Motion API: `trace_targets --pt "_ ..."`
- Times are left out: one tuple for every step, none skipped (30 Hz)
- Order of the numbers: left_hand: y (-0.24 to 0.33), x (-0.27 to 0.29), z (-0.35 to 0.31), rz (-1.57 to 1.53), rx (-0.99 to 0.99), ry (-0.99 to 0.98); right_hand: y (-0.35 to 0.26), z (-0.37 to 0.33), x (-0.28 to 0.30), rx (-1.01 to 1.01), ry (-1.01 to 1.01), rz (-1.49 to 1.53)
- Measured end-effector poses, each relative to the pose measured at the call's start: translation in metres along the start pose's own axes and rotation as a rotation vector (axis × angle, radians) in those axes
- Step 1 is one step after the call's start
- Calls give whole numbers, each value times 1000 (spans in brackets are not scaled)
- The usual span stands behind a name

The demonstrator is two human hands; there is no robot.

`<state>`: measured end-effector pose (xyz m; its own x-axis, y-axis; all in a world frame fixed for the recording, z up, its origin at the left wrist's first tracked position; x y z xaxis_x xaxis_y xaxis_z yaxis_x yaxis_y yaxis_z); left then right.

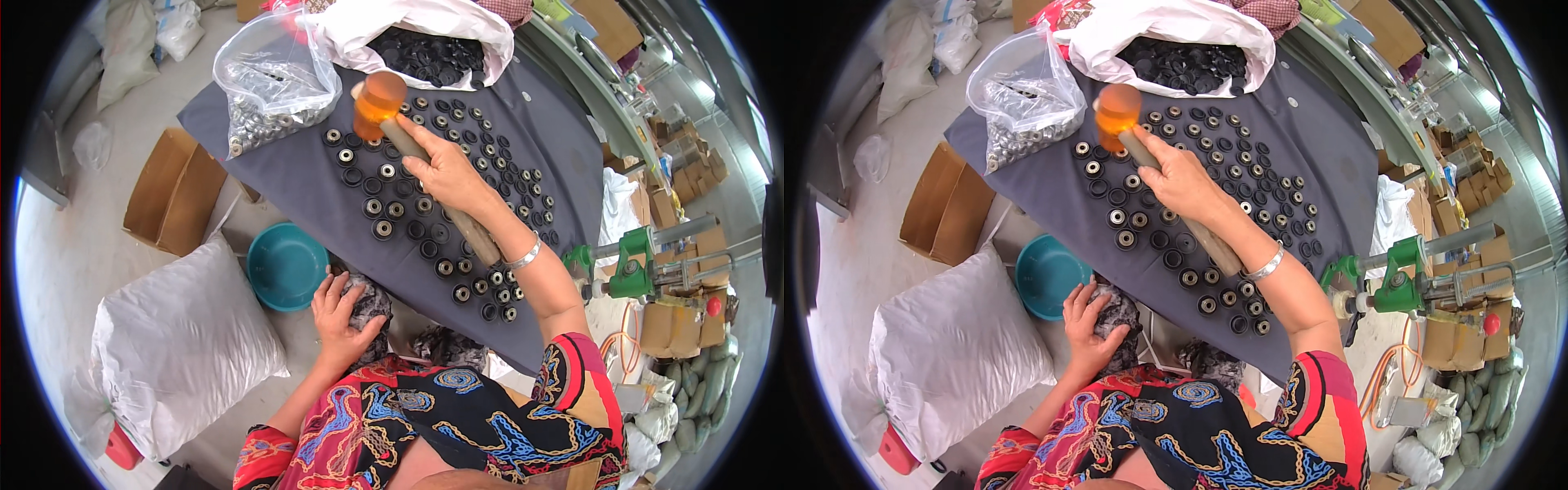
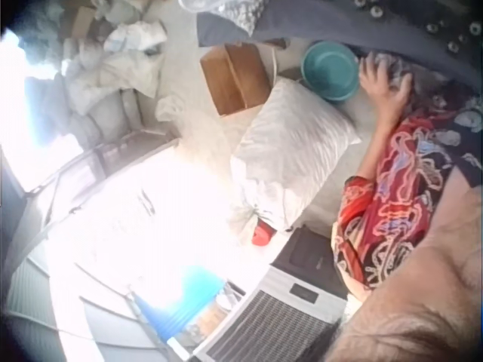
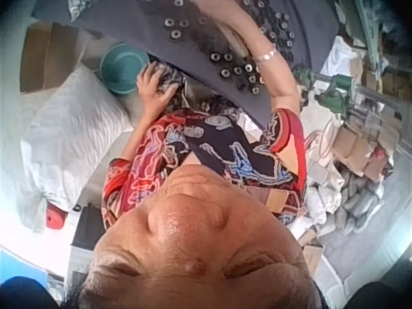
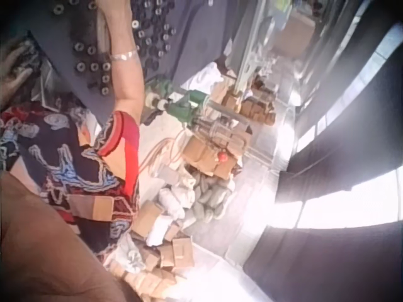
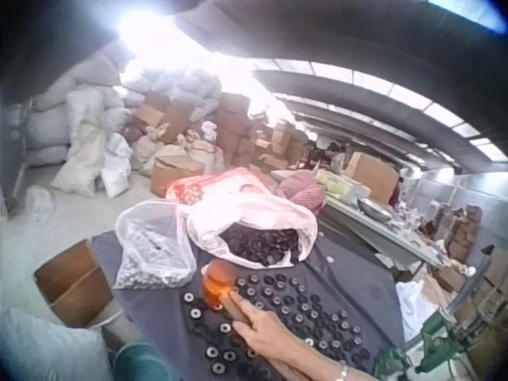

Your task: The person sits at a low table and assembles small metal washers into black rubber grommets. They pick up a washer and a grommet, insert the washer into the grommet, and place the assembly on the table. Later, they use a rubber mallet to tap the assembled units on the table.

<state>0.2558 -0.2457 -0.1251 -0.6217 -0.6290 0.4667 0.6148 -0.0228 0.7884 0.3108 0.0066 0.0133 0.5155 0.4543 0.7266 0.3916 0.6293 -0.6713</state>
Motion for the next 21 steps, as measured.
trace_targets --pt "0 -1 -1 -2 2 -2 -8 2 1 22 -2 -14" --pt "0 -1 -1 -3 5 -4 -11 5 -5 24 -29 -16" --pt "0 -2 -1 -6 1 -9 -14 7 -11 23 -50 -17" --pt "0 -3 0 -2 -2 -9 -17 10 -18 23 -70 -19" --pt "0 -4 1 2 -7 -9 -10 14 -29 32 -72 -70" --pt "0 -4 1 9 -8 -6 -7 16 -32 29 -75 -67" --pt "1 -3 1 13 -8 -5 -5 18 -34 26 -78 -65" --pt "2 -2 1 16 -8 -4 -2 20 -36 23 -80 -62" --pt "2 -1 1 19 -8 -3 0 21 -33 49 -63 -20" --pt "1 0 0 20 -10 -1 0 18 -30 54 -44 -11" --pt "0 1 0 21 -12 1 -1 13 -26 59 -25 -2" --pt "-1 1 0 13 -13 3 -7 9 -18 60 -7 -1" --pt "-1 0 -1 11 -12 5 -13 5 -11 39 -18 42" --pt "-1 0 -1 9 -10 7 -19 2 -7 55 -19 43" --pt "0 0 0 9 -13 8 -24 0 -3 72 -16 45" --pt "0 -1 -1 7 -8 3 -26 -2 -1 90 -13 47" --pt "0 -1 -2 5 -3 -1 -28 -6 -3 120 -44 49" --pt "0 -1 0 -2 -7 -8 -24 -8 -7 73 -83 11" --pt "0 -2 1 0 -11 -9 -15 -11 -17 26 -127 -23" --pt "0 -3 1 3 -15 -10 -6 -12 -26 -21 -172 -57" --pt "1 -3 3 11 -18 -6 -6 -11 -29 51 -125 -85"
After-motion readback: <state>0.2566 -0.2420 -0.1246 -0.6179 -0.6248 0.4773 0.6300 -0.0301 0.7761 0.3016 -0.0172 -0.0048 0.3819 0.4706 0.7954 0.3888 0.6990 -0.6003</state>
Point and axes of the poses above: each hand's wrist, its own z-axis towards the middle knuckle, its own x-axis out of the back of the hand, y = z × x, the point moved 4 cm from there along z, towards the middle knuckle, and after that the axes turned 3 degrees about y, right-handed, at the moved point
